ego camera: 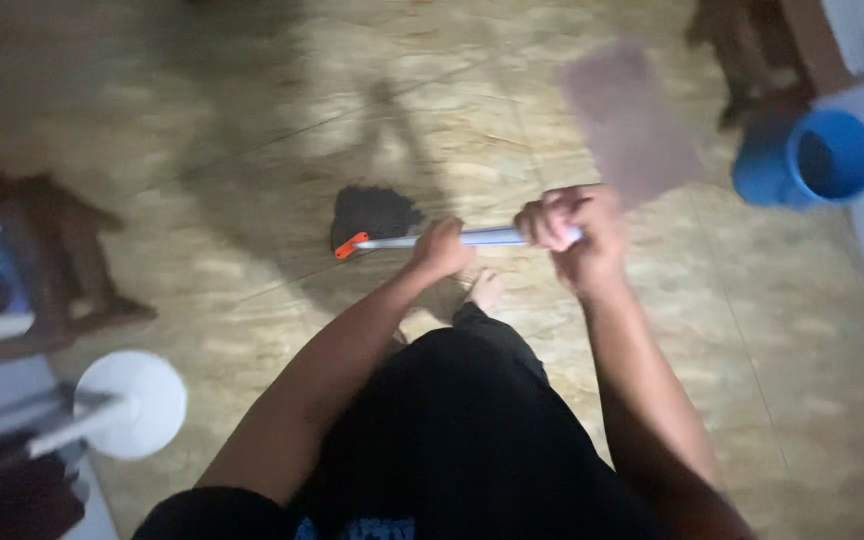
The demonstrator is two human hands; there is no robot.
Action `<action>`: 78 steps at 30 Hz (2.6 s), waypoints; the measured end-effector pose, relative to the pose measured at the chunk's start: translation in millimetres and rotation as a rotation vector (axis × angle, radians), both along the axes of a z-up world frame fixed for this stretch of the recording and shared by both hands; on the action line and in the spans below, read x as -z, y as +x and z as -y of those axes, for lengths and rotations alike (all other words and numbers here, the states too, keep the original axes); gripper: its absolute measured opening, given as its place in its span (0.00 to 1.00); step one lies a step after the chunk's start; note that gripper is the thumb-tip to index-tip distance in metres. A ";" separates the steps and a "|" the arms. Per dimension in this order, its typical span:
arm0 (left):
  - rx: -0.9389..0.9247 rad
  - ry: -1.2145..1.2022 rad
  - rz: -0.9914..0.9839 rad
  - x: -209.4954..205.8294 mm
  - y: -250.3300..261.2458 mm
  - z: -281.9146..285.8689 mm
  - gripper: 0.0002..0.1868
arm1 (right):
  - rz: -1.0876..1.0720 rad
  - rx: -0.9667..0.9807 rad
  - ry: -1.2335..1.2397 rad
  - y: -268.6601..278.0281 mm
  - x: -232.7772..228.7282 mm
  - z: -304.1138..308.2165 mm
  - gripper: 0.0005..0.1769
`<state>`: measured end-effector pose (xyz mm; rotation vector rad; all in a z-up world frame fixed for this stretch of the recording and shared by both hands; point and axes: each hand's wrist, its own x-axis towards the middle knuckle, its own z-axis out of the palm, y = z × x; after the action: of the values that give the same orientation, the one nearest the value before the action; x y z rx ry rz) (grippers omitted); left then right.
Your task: Mopping a tiled floor after wringing out the mop in a bucket.
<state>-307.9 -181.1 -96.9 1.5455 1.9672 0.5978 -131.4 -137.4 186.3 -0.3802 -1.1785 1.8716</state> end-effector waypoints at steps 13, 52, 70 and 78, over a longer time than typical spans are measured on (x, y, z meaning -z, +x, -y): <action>-0.167 -0.104 -0.340 104.9 -212.9 297.5 0.10 | 0.101 -0.622 0.184 -172.7 112.6 192.0 0.13; 0.034 0.438 0.139 -84.2 157.8 185.1 0.06 | 0.144 -0.087 0.218 116.3 -69.6 205.6 0.14; -0.810 0.112 -0.051 48.8 -141.5 539.5 0.06 | 0.296 -0.965 0.536 -178.5 52.8 398.2 0.14; -0.725 0.192 0.070 36.6 -102.1 485.6 0.18 | 0.235 -0.799 0.490 -142.1 15.9 370.3 0.16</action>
<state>-409.9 -666.7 -133.4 0.8462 2.4550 1.1335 -273.5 -507.6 170.4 0.1912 -2.1077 2.1061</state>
